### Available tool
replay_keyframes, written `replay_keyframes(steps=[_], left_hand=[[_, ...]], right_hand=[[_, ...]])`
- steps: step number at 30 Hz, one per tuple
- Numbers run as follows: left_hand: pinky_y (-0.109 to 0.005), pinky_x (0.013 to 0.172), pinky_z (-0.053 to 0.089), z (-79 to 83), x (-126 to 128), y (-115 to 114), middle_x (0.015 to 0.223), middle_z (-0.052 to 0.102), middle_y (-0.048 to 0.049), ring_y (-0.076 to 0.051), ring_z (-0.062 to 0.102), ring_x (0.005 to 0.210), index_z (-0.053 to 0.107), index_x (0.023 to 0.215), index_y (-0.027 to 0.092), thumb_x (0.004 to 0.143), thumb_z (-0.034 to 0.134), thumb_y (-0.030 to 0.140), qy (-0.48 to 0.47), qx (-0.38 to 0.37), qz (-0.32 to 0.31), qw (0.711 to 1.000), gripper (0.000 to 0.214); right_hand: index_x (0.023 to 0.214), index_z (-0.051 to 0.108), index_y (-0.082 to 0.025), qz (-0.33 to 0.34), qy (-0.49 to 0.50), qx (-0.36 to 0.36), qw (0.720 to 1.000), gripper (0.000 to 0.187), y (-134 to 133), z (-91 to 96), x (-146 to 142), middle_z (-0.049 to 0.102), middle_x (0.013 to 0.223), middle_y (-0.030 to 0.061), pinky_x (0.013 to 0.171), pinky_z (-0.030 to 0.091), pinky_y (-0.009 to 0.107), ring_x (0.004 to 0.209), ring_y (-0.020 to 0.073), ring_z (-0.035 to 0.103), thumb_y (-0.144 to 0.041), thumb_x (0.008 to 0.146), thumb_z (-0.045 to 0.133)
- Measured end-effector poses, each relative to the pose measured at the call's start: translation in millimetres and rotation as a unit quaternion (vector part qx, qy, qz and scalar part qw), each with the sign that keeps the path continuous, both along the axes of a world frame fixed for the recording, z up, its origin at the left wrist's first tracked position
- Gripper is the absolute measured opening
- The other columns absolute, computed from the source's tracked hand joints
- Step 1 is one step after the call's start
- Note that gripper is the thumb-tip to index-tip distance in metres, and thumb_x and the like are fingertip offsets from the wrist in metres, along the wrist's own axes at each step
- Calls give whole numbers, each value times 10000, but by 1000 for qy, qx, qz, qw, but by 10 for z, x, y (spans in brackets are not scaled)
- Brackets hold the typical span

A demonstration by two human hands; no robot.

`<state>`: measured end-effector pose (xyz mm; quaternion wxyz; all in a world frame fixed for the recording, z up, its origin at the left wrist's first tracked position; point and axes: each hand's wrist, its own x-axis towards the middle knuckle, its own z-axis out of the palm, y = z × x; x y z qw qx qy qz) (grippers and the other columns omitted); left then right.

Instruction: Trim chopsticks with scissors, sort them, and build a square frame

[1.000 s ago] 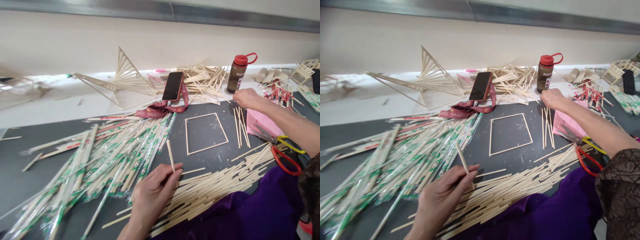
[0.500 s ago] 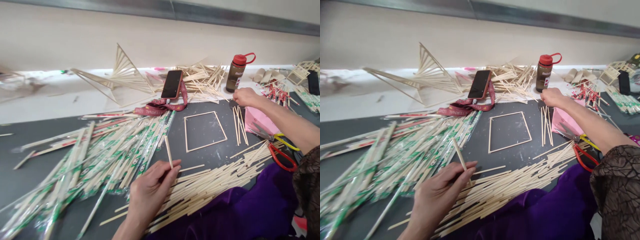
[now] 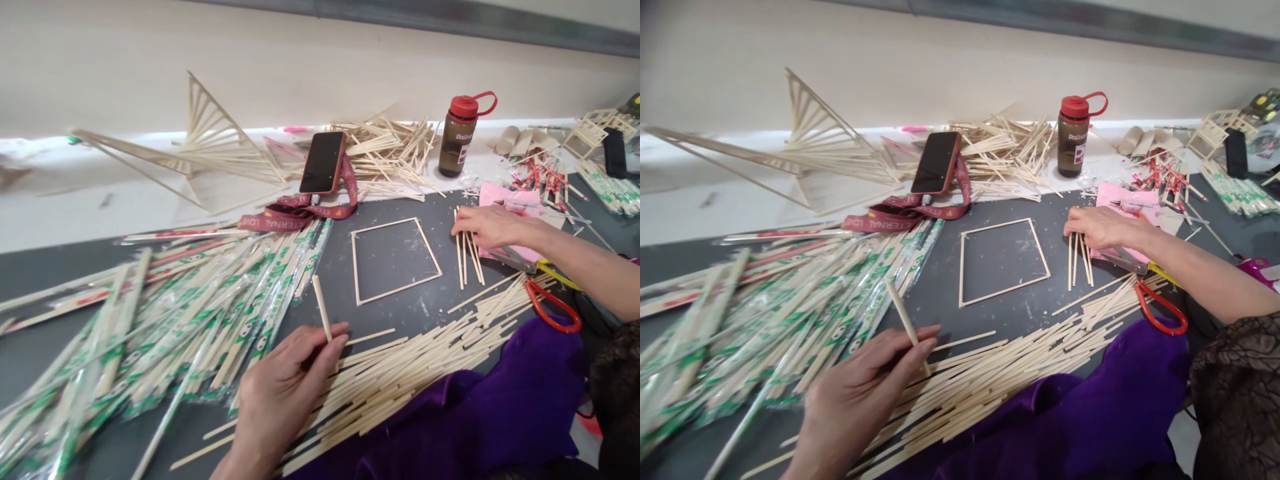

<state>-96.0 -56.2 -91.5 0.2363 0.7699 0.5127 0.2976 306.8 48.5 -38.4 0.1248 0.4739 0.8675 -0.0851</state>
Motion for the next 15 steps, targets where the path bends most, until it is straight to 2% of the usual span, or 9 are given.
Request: replay_keyframes(steps=[5, 10, 12, 15], left_hand=[[-196, 607, 534, -16, 0, 28, 798, 755, -6, -139, 706, 686, 777, 958, 240, 896, 615, 439, 0, -9, 13, 1000, 264], [-187, 585, 521, 2, -8, 25, 783, 744, -2, -131, 692, 661, 776, 956, 239, 891, 622, 445, -2, -9, 7, 1000, 266], [-182, 583, 512, 17, 4, 17, 756, 729, 7, -120, 674, 637, 775, 960, 240, 895, 618, 445, 3, -9, 7, 1000, 266], [-181, 595, 513, 20, 13, 15, 765, 730, 5, -121, 674, 646, 775, 959, 237, 896, 614, 451, 6, -8, 9, 1000, 275]], right_hand=[[996, 629, -181, 46, 71, 6, 996, 278, -188, -141, -131, 604, 1044, 90, 733, 468, 301, 860, 185, 589, -46, 785, 509], [1059, 647, -184, 108, 149, -8, 983, 355, -348, -131, -158, 624, 1089, 82, 783, 480, 279, 923, 165, 609, -27, 794, 472], [1110, 656, -198, 60, 155, 22, 986, 356, -293, -80, -84, 638, 1135, 73, 779, 475, 275, 934, 161, 624, -63, 837, 470], [1085, 694, -199, -97, 54, 100, 989, 305, -87, 4, 63, 684, 1085, 65, 729, 448, 287, 879, 179, 639, -128, 882, 478]])
